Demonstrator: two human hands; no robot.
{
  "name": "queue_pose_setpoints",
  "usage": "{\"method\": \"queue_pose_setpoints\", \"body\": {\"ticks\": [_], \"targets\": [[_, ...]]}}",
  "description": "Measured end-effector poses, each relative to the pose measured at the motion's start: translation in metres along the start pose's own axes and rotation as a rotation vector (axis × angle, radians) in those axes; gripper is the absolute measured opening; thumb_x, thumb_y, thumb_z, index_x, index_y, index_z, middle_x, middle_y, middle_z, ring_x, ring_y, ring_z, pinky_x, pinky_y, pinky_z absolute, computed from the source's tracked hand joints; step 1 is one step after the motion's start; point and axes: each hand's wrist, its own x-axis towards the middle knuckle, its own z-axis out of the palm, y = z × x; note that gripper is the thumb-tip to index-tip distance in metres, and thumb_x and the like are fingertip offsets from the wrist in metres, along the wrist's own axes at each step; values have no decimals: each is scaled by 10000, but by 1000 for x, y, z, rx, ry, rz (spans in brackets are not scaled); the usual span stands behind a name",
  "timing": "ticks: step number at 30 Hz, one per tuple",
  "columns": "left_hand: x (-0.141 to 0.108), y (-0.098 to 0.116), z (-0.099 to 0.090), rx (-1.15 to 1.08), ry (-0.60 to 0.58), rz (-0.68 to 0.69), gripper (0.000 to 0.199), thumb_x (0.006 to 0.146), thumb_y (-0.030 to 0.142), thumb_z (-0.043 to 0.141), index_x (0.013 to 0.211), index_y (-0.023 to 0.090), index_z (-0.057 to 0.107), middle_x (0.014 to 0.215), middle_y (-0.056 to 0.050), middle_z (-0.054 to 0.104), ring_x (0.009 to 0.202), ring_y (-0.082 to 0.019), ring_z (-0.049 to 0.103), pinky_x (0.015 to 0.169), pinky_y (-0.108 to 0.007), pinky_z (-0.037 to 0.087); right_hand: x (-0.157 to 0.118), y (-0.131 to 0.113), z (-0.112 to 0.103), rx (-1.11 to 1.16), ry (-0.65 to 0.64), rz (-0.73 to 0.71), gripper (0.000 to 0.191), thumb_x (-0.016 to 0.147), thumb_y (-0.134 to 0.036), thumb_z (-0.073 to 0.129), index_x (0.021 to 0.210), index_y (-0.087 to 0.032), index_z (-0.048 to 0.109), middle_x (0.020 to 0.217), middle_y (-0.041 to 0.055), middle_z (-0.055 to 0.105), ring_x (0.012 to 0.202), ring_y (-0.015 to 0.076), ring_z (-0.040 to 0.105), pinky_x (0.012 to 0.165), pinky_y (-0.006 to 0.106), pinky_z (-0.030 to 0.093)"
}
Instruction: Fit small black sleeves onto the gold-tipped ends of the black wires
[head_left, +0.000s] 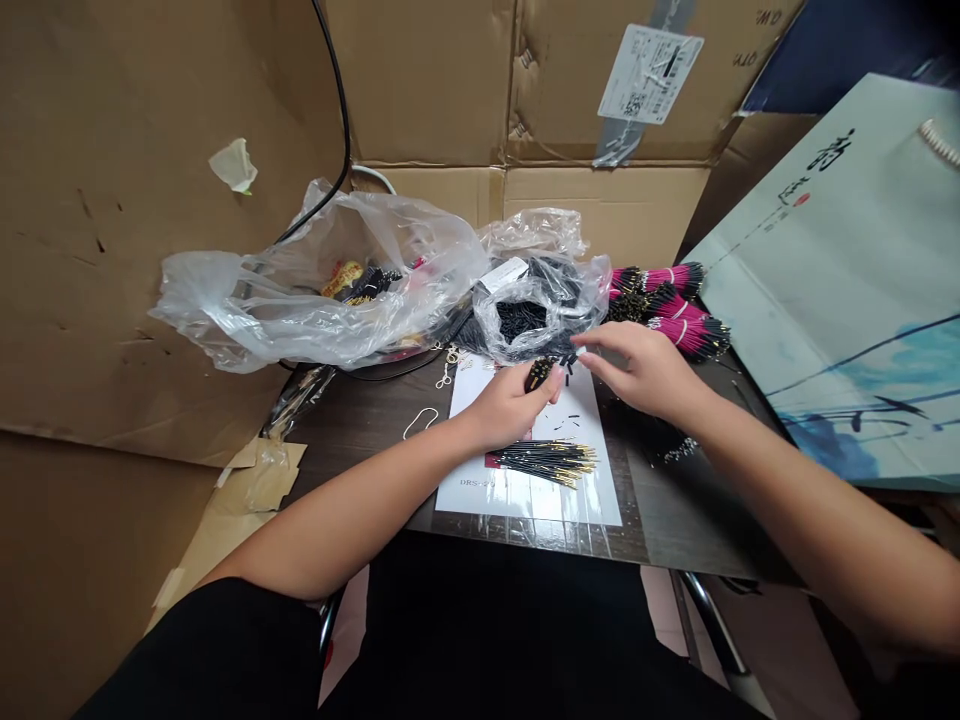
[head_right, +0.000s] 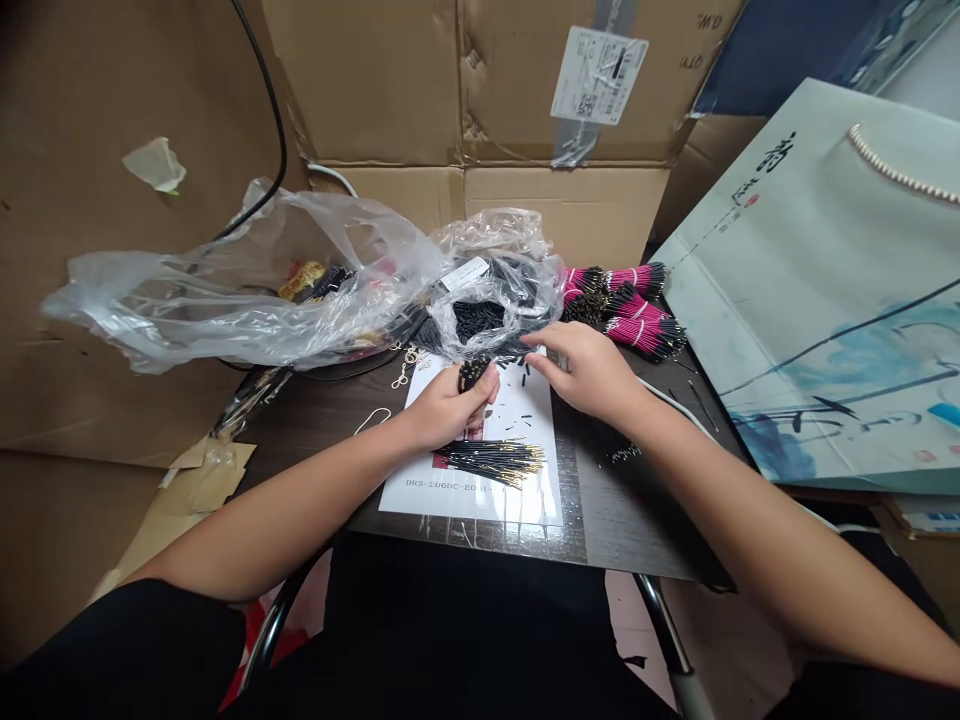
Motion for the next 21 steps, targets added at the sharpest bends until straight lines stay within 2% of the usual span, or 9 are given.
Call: {"method": "queue_pose_setpoints", "body": {"ticks": [2, 4, 7, 11, 16, 21], "targets": [[1, 0, -5, 164, 61, 66, 384, 943, 500, 375, 738, 183, 446, 548, 54, 375, 496, -78, 380, 528, -218, 321, 8, 10, 5, -107, -177, -72, 232, 907, -275, 495, 1003, -191, 687, 944, 68, 683, 903, 199, 607, 818, 363, 483], [3, 0, -8, 298, 110, 143, 358, 948, 445, 385, 725, 175, 458, 584, 37, 413, 559, -88, 396, 569, -220, 319, 14, 14, 14, -181, -282, -134, 198, 880, -254, 527, 960, -188, 696, 905, 67, 671, 848, 194, 587, 768, 345, 467], [5, -2, -9, 418, 138, 200, 316, 946, 392, 393, 725, 174, 451, 617, 27, 434, 608, -102, 403, 590, -223, 304, 20, 11, 27, -242, -289, -139, 178, 858, -226, 531, 927, -179, 689, 884, 71, 657, 809, 183, 567, 706, 318, 431], [6, -4, -11, 472, 131, 244, 288, 946, 360, 386, 728, 179, 438, 627, 29, 426, 615, -107, 392, 603, -228, 297, 27, 9, 35, -255, -269, -136, 173, 859, -206, 503, 905, -161, 664, 862, 67, 648, 762, 165, 555, 662, 299, 392], [5, -4, -10, 477, 113, 257, 286, 947, 350, 377, 721, 183, 429, 622, 32, 413, 602, -107, 379, 611, -230, 305, 29, 14, 31, -250, -292, -175, 202, 860, -117, 439, 840, -156, 636, 800, 58, 629, 713, 151, 532, 637, 287, 357], [-2, 2, -6, 482, 29, 254, 294, 954, 375, 366, 751, 182, 454, 642, 27, 437, 620, -107, 422, 652, -229, 344, 20, 20, 23, -241, -365, -255, 200, 868, -112, 443, 858, -161, 636, 867, 64, 625, 750, 145, 541, 675, 273, 381]]}}
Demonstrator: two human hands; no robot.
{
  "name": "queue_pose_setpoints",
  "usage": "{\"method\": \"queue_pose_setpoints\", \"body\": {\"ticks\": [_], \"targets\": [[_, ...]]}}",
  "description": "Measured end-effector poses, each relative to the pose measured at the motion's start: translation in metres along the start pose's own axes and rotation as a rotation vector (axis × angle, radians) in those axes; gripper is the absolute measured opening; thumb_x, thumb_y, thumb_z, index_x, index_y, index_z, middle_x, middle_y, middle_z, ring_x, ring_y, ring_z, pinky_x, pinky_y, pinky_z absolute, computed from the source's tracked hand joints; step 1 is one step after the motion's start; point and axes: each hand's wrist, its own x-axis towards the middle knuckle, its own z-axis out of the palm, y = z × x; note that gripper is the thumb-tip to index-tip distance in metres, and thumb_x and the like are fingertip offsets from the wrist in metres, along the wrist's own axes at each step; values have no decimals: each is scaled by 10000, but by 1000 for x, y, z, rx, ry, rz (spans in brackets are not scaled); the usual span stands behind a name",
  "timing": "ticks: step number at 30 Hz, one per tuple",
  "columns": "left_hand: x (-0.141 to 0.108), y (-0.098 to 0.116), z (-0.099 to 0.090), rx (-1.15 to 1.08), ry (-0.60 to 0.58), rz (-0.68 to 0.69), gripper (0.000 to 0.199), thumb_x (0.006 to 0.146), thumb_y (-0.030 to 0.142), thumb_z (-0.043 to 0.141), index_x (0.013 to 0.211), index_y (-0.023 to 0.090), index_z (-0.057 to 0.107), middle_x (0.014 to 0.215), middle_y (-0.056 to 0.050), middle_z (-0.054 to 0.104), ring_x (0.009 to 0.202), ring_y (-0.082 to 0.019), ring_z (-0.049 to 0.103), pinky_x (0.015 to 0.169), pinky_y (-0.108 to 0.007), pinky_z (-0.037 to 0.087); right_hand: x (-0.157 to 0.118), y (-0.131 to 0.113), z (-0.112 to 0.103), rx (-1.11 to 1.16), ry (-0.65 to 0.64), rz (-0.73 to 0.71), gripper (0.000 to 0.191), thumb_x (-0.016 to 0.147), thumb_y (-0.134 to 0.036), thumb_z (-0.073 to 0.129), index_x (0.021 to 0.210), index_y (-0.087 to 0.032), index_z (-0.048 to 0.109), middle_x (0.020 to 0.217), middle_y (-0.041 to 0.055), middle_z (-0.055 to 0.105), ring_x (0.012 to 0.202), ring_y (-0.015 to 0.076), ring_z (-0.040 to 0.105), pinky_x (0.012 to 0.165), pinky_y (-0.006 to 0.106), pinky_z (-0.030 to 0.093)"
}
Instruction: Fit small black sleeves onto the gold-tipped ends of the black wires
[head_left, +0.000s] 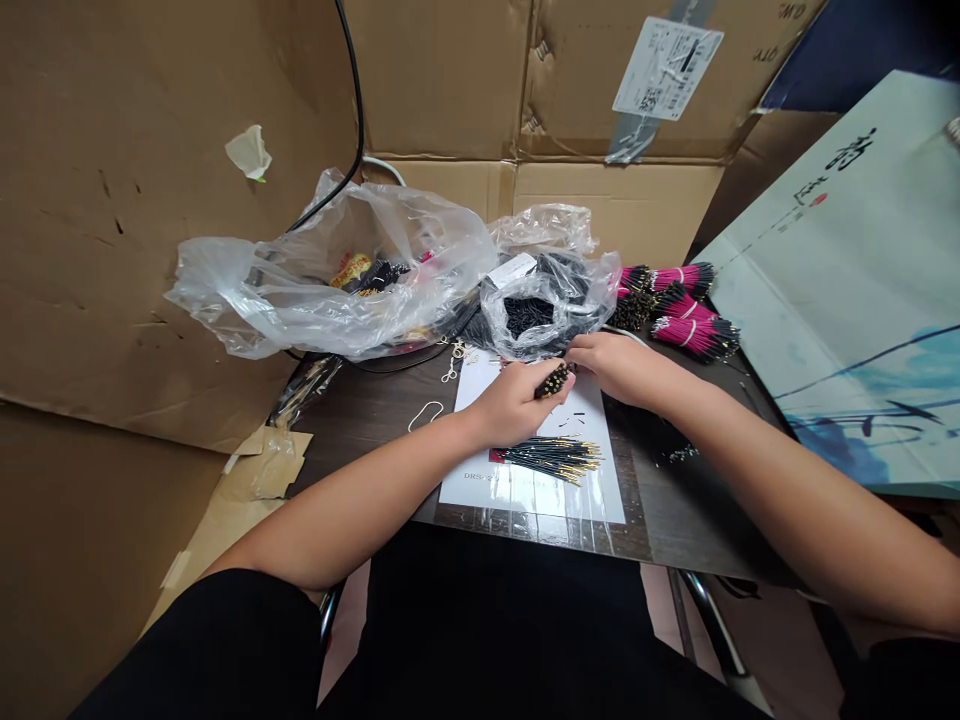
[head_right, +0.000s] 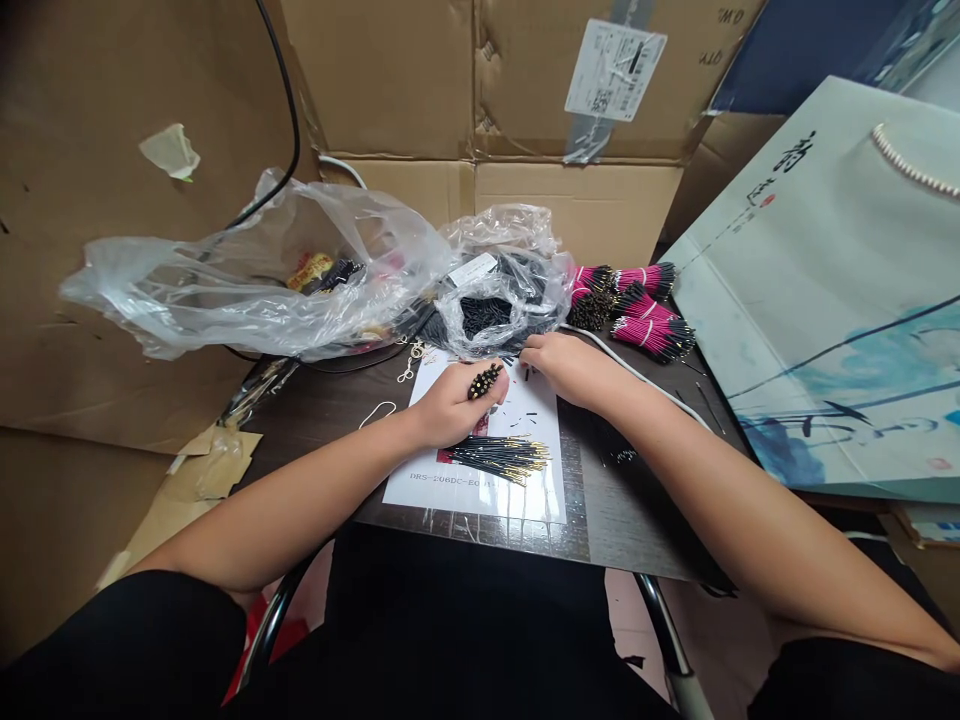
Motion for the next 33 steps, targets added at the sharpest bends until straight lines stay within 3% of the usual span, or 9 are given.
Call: {"method": "queue_pose_setpoints", "body": {"ticks": [9, 12, 17, 20, 25, 33], "targets": [[-8, 11, 7, -53, -148, 71, 333, 969, 394, 331, 758, 168, 454, 694, 15, 464, 653, -97, 434, 686, -233, 376, -2, -9, 4, -105, 43, -16, 131, 866, -135, 484, 847, -144, 613, 820, 73, 595, 778, 176, 491, 704, 300, 393], [-9, 10, 10, 17, -166, 116, 326, 966, 397, 338, 752, 172, 434, 655, 28, 433, 613, -93, 401, 638, -231, 367, -7, -22, 0, -21, 235, 55, 117, 879, -134, 481, 876, -149, 597, 790, 61, 597, 767, 175, 501, 681, 300, 410], [-10, 3, 10, 242, -57, 203, 146, 905, 282, 421, 810, 183, 469, 654, 31, 488, 578, -98, 436, 598, -231, 359, -28, -63, -25, 247, 659, 164, 141, 829, -102, 586, 951, -168, 615, 890, 50, 633, 839, 155, 576, 775, 315, 481], [-10, 0, 8, 414, -17, 201, 88, 828, 233, 453, 879, 188, 509, 701, 13, 578, 615, -128, 522, 596, -240, 370, -42, -84, -36, 257, 788, 252, 238, 780, -62, 636, 982, -188, 649, 900, 52, 622, 825, 152, 595, 747, 308, 503], [-8, -1, 7, 535, 19, 157, 147, 787, 202, 447, 912, 188, 523, 742, -2, 636, 663, -161, 592, 581, -248, 372, -54, -99, -34, 152, 823, 129, 419, 700, -3, 700, 1067, -199, 652, 895, 52, 641, 793, 150, 603, 711, 310, 524], [-5, -3, 9, 535, 10, 57, 120, 816, 203, 449, 906, 190, 527, 746, -5, 649, 670, -167, 608, 590, -243, 390, -53, -102, -27, 322, 765, -33, 473, 662, 23, 731, 1085, -157, 621, 924, 60, 686, 820, 150, 627, 706, 304, 554]]}}
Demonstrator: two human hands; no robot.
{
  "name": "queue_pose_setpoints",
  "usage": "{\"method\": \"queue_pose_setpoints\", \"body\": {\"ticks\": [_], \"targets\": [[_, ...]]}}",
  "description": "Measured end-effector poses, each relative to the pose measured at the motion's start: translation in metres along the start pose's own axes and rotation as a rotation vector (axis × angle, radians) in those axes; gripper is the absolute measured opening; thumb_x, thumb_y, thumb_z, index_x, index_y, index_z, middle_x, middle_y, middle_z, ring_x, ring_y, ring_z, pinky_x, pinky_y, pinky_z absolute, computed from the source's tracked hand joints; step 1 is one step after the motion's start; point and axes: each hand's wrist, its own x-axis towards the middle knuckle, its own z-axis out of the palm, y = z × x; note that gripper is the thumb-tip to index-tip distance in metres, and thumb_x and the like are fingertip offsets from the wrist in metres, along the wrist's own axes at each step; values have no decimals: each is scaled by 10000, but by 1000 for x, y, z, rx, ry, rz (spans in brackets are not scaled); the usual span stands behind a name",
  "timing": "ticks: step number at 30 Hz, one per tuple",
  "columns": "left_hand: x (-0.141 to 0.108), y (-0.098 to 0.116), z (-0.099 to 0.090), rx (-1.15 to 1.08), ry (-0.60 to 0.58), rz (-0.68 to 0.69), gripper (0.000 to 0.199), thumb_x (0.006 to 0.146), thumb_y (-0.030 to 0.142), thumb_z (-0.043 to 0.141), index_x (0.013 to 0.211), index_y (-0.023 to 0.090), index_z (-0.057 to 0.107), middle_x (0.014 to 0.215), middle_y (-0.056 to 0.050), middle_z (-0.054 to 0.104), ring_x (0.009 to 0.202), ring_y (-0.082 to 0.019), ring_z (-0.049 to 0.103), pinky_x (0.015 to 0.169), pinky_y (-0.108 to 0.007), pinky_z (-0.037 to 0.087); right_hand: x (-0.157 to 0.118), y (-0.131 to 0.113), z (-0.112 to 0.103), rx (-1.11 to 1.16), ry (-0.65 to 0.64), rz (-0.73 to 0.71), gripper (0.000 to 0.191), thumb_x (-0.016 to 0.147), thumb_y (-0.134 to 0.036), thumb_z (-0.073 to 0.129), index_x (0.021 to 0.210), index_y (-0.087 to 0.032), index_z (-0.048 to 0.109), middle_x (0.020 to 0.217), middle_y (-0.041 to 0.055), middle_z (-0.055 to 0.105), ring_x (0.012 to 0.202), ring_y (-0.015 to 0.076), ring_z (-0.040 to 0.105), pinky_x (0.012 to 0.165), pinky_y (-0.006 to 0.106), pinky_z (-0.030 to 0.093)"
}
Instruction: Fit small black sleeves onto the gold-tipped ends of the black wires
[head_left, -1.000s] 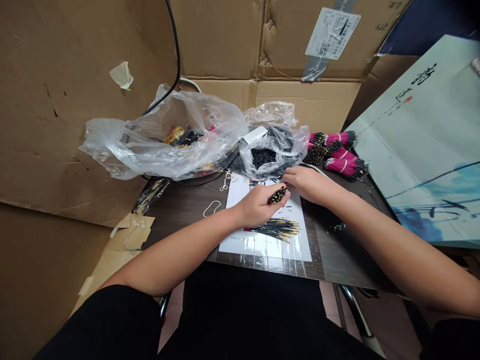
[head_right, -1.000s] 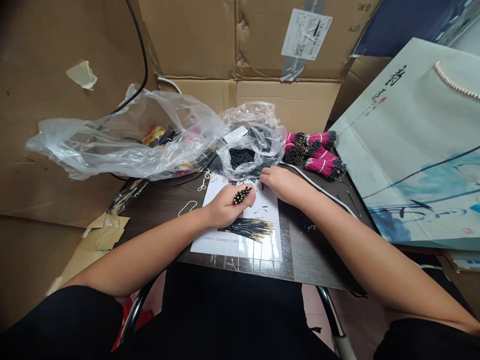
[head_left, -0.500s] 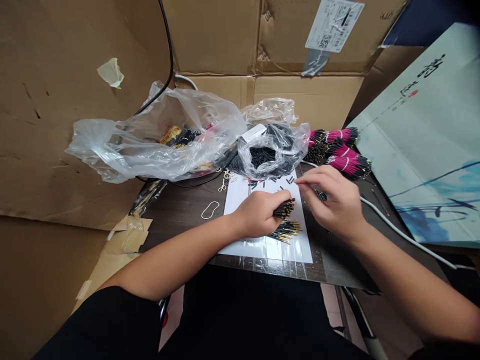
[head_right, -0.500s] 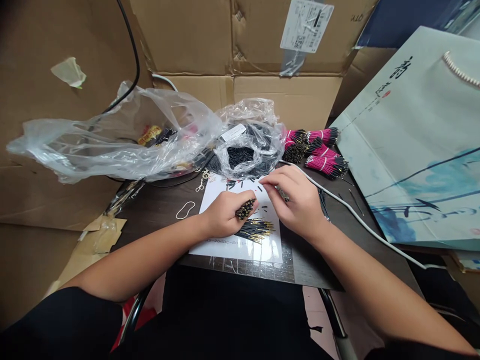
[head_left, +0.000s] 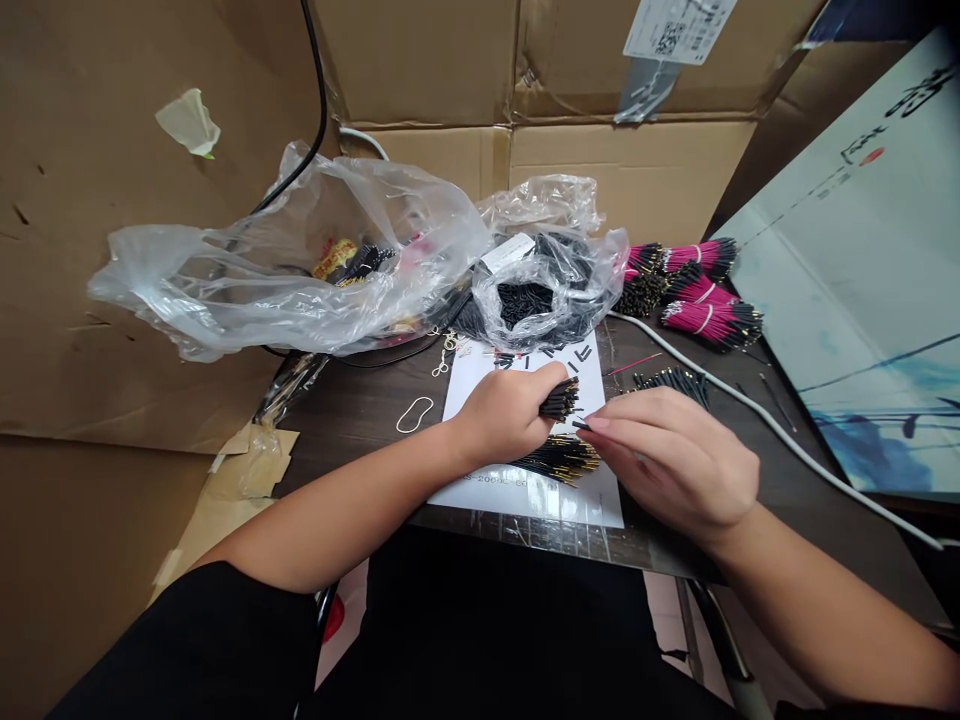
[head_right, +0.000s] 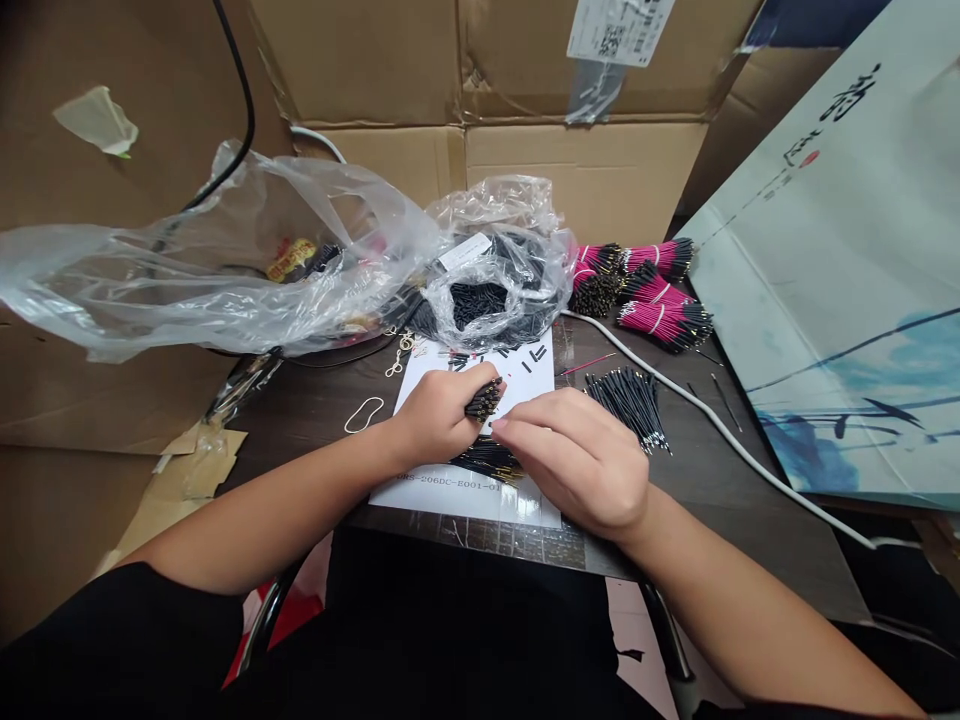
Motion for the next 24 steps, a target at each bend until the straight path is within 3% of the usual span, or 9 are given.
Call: {"method": "queue_pose_setpoints", "body": {"ticks": [13, 19, 24], "targets": [[2, 1, -2, 32, -56, -22, 167, 793, 211, 430, 937, 197, 514, 776, -21, 663, 718, -212, 638, 601, -269, 412, -4, 3, 5, 3, 4, 14, 570, 666, 21, 724, 1185, -171, 591, 938, 52, 688, 828, 147, 631, 723, 302, 555], [3, 1, -1, 82, -88, -30, 186, 792, 216, 434, 957, 199, 518, 766, -25, 660, 713, -221, 635, 579, -278, 383, -1, 3, 5, 17, -17, 44, 516, 680, 1, 722, 1148, -174, 597, 924, 46, 698, 813, 143, 636, 732, 302, 554], [3, 1, 0, 120, -117, -62, 235, 758, 201, 460, 982, 203, 528, 763, -29, 656, 702, -224, 621, 569, -283, 351, -3, 3, 7, 4, -44, 73, 339, 700, -34, 726, 1002, -168, 651, 898, 35, 707, 809, 136, 644, 735, 289, 556]]}}
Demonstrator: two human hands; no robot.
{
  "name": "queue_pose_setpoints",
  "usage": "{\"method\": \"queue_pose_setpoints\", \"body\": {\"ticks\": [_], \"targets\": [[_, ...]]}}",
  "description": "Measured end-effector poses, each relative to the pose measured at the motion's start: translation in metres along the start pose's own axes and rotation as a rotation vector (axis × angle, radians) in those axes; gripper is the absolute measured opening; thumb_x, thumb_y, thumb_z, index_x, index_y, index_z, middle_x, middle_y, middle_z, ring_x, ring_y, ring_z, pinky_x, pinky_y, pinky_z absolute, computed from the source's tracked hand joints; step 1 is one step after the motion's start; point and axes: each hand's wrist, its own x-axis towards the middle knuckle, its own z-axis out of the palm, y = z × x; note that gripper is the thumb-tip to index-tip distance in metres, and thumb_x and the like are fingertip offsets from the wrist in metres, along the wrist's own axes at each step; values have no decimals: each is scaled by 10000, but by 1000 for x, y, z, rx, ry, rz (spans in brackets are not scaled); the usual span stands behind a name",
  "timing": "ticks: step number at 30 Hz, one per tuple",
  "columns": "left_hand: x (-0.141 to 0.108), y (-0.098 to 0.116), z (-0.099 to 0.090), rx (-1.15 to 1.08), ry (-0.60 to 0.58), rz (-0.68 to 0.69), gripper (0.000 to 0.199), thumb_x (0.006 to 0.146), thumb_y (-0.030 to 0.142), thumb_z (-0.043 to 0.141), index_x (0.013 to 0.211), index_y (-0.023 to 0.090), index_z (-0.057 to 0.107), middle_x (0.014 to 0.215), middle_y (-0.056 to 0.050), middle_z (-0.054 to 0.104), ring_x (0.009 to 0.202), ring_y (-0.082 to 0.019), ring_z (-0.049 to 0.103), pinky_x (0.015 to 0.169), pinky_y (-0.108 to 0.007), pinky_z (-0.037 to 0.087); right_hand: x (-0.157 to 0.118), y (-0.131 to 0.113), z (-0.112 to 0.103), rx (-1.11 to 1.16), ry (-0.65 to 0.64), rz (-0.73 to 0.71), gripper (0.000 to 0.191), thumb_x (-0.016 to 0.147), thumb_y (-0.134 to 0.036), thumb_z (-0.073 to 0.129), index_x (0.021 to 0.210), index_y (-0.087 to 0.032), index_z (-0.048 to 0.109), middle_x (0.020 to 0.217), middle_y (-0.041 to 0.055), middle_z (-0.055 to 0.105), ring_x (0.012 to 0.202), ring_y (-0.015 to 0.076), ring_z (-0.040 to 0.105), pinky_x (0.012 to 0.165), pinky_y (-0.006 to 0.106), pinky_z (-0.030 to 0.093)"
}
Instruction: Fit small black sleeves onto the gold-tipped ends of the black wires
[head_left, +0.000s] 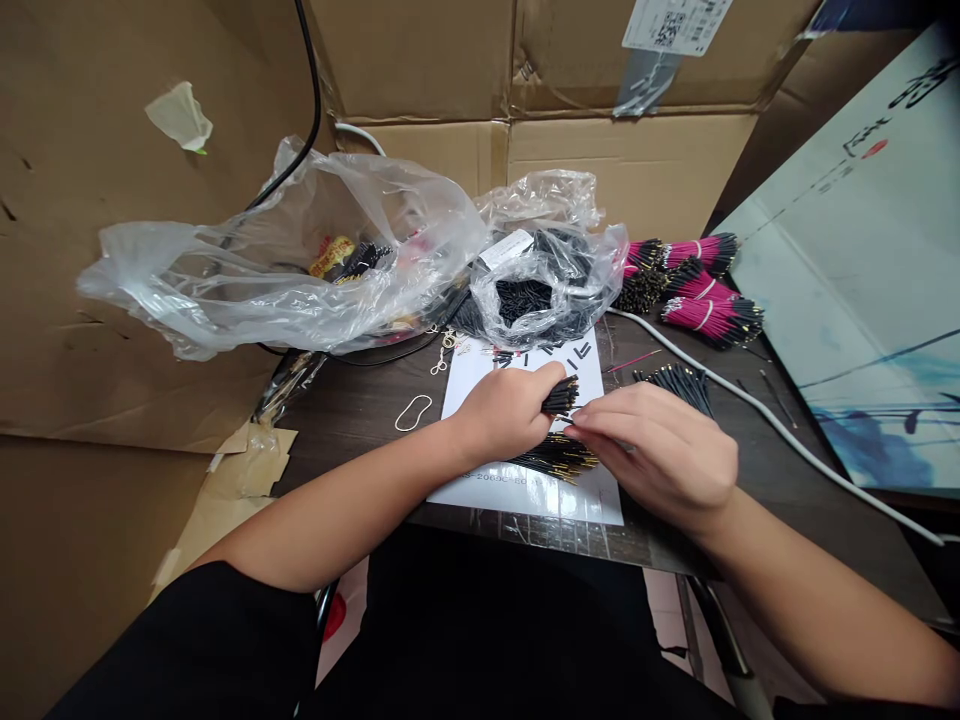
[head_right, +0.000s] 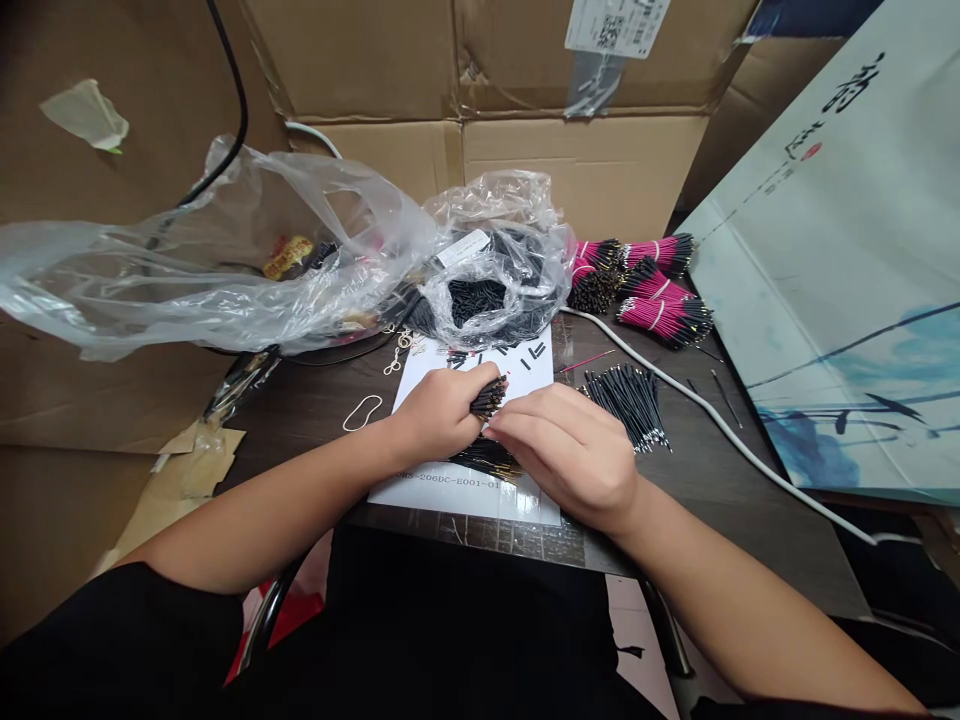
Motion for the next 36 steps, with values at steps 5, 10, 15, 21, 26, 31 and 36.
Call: {"method": "queue_pose_setpoints", "body": {"ticks": [5, 10, 15, 21, 26, 31, 36], "targets": [[0, 2, 3, -125, -12, -21, 113, 775, 211, 475, 877, 196, 521, 684, -6, 596, 627, -176, 544, 548, -266, 311, -4, 3, 4, -59, 57, -49, 370, 733, -51, 701, 1067, -205, 666, 901, 32, 710, 793, 137, 641, 696, 282, 555], [1, 3, 3, -387, 37, -57, 82, 834, 201, 439, 758, 181, 465, 658, 16, 543, 606, -122, 462, 563, -244, 313, -4, 8, 11, -214, 87, -97, 504, 743, -97, 703, 1224, -213, 608, 999, 78, 693, 879, 175, 642, 757, 330, 556], [2, 1, 3, -579, 103, -71, 114, 864, 185, 396, 767, 171, 456, 686, 20, 532, 638, -111, 460, 603, -244, 337, -2, 12, 19, -214, 62, -72, 572, 761, -93, 669, 1296, -254, 545, 1245, 103, 609, 1088, 221, 596, 896, 414, 524], [2, 3, 1, -990, -67, -10, 300, 914, 357, 466, 690, 162, 423, 592, 37, 434, 550, -78, 398, 531, -225, 324, -3, 15, 24, -75, 95, 8, 681, 771, -207, 671, 1404, -218, 419, 1358, 135, 530, 1198, 274, 541, 965, 480, 476], [-3, 9, -8, -1393, -559, -31, 379, 906, 484, 493, 699, 174, 426, 472, 84, 276, 397, -51, 251, 399, -217, 231, -3, 16, 20, 40, 74, 30, 674, 879, -485, 493, 1452, -166, 338, 1373, 152, 516, 1234, 299, 507, 1012, 535, 421], [-4, 8, -10, -1533, -695, -78, 194, 869, 329, 541, 805, 159, 471, 487, 94, 266, 395, -40, 202, 387, -201, 178, -2, 12, 17, 91, 12, -27, 612, 927, -449, 395, 1462, -161, 315, 1378, 152, 513, 1234, 277, 517, 991, 504, 449], [-4, 5, -8, -1569, -733, -114, 96, 770, 196, 525, 847, 155, 486, 491, 99, 274, 392, -38, 201, 391, -187, 177, -2, 11, 17, 103, 15, -56, 576, 903, -386, 474, 1415, -134, 396, 1337, 171, 547, 1210, 276, 541, 984, 497, 464]]}}
